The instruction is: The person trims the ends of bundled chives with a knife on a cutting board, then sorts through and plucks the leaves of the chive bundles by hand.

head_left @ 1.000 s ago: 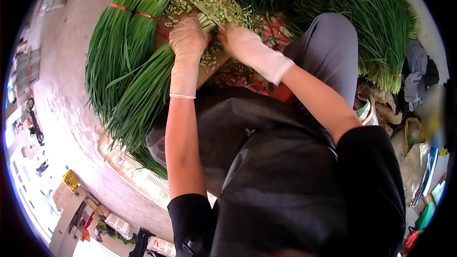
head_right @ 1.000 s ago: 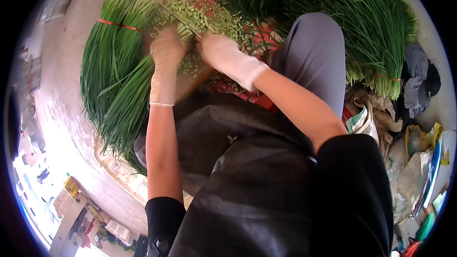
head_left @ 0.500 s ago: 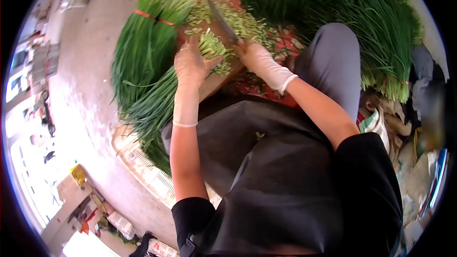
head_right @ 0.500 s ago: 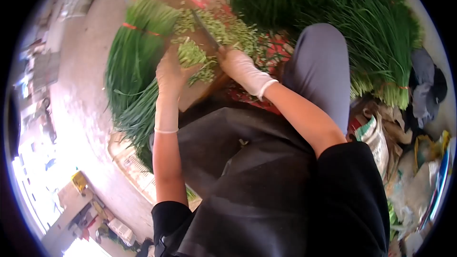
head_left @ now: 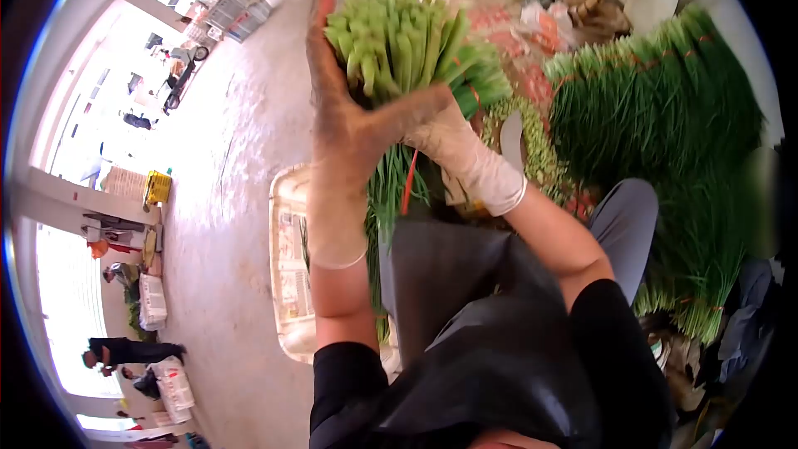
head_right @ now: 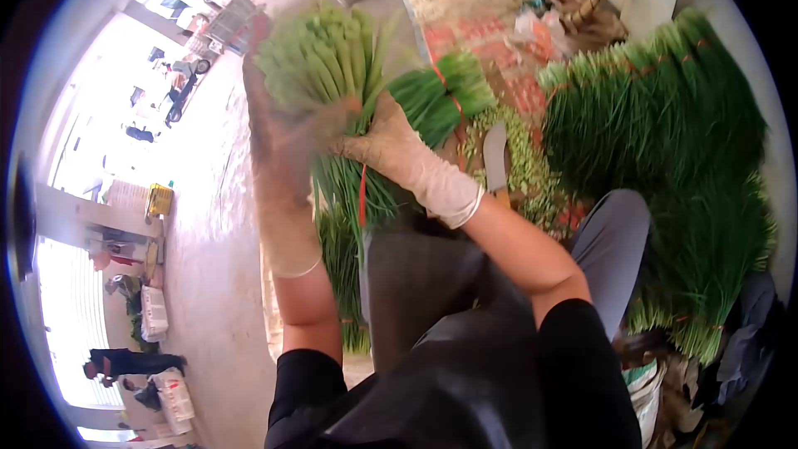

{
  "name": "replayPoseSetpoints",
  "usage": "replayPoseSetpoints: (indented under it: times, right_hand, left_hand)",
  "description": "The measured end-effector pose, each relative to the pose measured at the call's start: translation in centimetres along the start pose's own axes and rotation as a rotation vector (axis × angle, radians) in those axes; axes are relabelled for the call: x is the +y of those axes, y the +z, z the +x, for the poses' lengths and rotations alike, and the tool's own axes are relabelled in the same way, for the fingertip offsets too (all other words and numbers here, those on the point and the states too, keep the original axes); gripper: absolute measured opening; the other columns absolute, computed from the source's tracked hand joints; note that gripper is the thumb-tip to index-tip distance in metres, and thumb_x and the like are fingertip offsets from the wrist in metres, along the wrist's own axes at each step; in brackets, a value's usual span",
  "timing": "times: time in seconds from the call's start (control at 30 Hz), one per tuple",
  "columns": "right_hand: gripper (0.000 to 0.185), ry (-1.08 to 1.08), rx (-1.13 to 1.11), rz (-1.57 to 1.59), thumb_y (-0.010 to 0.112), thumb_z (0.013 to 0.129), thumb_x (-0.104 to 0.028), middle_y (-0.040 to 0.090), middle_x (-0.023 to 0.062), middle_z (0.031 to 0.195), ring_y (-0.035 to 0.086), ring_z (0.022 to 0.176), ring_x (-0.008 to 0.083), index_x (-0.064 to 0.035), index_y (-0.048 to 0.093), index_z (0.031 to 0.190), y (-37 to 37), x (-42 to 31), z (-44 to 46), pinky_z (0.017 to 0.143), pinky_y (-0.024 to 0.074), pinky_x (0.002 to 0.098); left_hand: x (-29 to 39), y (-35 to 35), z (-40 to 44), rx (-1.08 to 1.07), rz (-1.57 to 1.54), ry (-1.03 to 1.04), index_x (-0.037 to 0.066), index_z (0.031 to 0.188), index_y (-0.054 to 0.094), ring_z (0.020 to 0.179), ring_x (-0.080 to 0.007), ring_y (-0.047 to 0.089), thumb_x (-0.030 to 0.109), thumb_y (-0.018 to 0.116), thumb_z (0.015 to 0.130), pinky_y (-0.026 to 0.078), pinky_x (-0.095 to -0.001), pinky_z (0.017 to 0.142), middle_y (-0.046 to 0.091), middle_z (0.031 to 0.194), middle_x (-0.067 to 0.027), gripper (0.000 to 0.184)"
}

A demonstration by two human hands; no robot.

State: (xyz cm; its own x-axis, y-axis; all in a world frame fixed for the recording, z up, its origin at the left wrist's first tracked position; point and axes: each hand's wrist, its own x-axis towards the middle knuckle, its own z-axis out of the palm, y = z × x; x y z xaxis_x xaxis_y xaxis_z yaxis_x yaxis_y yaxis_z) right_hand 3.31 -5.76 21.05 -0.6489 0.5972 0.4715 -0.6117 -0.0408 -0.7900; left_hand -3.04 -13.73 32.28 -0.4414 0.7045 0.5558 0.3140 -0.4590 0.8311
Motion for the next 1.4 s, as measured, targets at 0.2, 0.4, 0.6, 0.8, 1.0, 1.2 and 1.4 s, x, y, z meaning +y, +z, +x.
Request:
replayPoseSetpoints:
  times: [0.2,0.4,0.6,0.8,1.0,1.2,1.4]
  right_hand:
    - [0.08,-0.071,-0.057,-0.13,0.08,0.077,-0.024,0.051,0.013,0.13,0.048,0.121,0.0213,0.001,0.036,0.138,1.0,-9.4,-2.0,0.102,0.0391,0.0371]
    - [0.085,-0.577,0.27,-0.909,0.078,0.078,-0.032,0.044,0.015,0.131,0.043,0.119,0.0241,-0.0002,0.033,0.143,-1.8,-12.8,-2.9,0.102,0.0355,0.039]
    - [0.076,-0.833,-0.007,-1.318,0.087,0.066,-0.03,0.057,0.0061,0.109,0.053,0.102,0.0207,-0.0074,0.054,0.13,-1.9,-18.4,-2.8,0.088,0.0446,0.0332]
    - [0.023,-0.356,-0.176,-1.049,0.075,0.083,-0.016,0.065,0.0039,0.096,0.059,0.078,0.0121,-0.0041,0.067,0.101,-4.5,-18.2,-2.0,0.071,0.0493,0.0253]
    - [0.014,-0.167,0.185,-0.716,0.06,0.092,-0.015,0.069,-0.0015,0.08,0.057,0.066,0.0028,-0.0059,0.07,0.097,-9.9,-17.4,-0.2,0.057,0.0445,0.0205]
    - [0.022,-0.249,0.103,-1.591,0.063,0.09,-0.019,0.067,0.0085,0.09,0.06,0.081,0.0139,-0.0051,0.068,0.106,-8.6,-15.4,-4.5,0.074,0.0482,0.0274]
    - [0.045,-0.714,0.117,-1.657,0.078,0.073,-0.04,0.064,0.0062,0.09,0.064,0.075,0.0211,-0.0132,0.065,0.107,-2.3,-12.8,-6.1,0.066,0.0516,0.0313]
  left_hand:
    - [-1.6,-2.6,-2.9,-0.205,-0.38,-0.179,0.009,0.15,0.023,0.128,-0.0258,0.045,0.025,0.094,0.05,0.038,-0.0379,0.106,0.042,0.143,-0.0132,0.124]
    - [-3.3,0.6,-6.3,-0.185,-0.48,-0.408,0.002,0.121,0.058,0.094,-0.0139,0.063,0.027,0.09,0.061,0.05,-0.0283,0.087,0.067,0.105,-0.0029,0.072]
    - [-1.1,3.7,-8.5,-0.107,-0.406,-0.486,0.0,0.119,0.058,0.09,-0.0146,0.065,0.013,0.086,0.068,0.053,-0.0275,0.084,0.066,0.104,-0.0062,0.06]
    - [-1.3,4.2,-9.3,-0.13,-0.4,-0.57,0.0,0.118,0.057,0.091,-0.0165,0.066,0.005,0.081,0.072,0.053,-0.0301,0.085,0.068,0.104,-0.0089,0.052]
    - [-2.4,3.9,-9.9,-0.108,-0.32,-0.57,0.001,0.119,0.057,0.096,-0.0156,0.065,0.01,0.085,0.068,0.051,-0.0298,0.089,0.067,0.107,-0.0079,0.059]
    - [-2.3,3.6,-9.3,-0.046,-0.339,-0.566,-0.001,0.12,0.053,0.096,-0.0163,0.064,0.004,0.082,0.07,0.05,-0.029,0.09,0.066,0.108,-0.0085,0.058]
    - [-4.6,4.6,-9.4,0.001,-0.167,-0.381,0.0,0.126,0.045,0.1,-0.0136,0.06,-0.003,0.076,0.071,0.05,-0.0279,0.088,0.061,0.115,-0.0068,0.063]
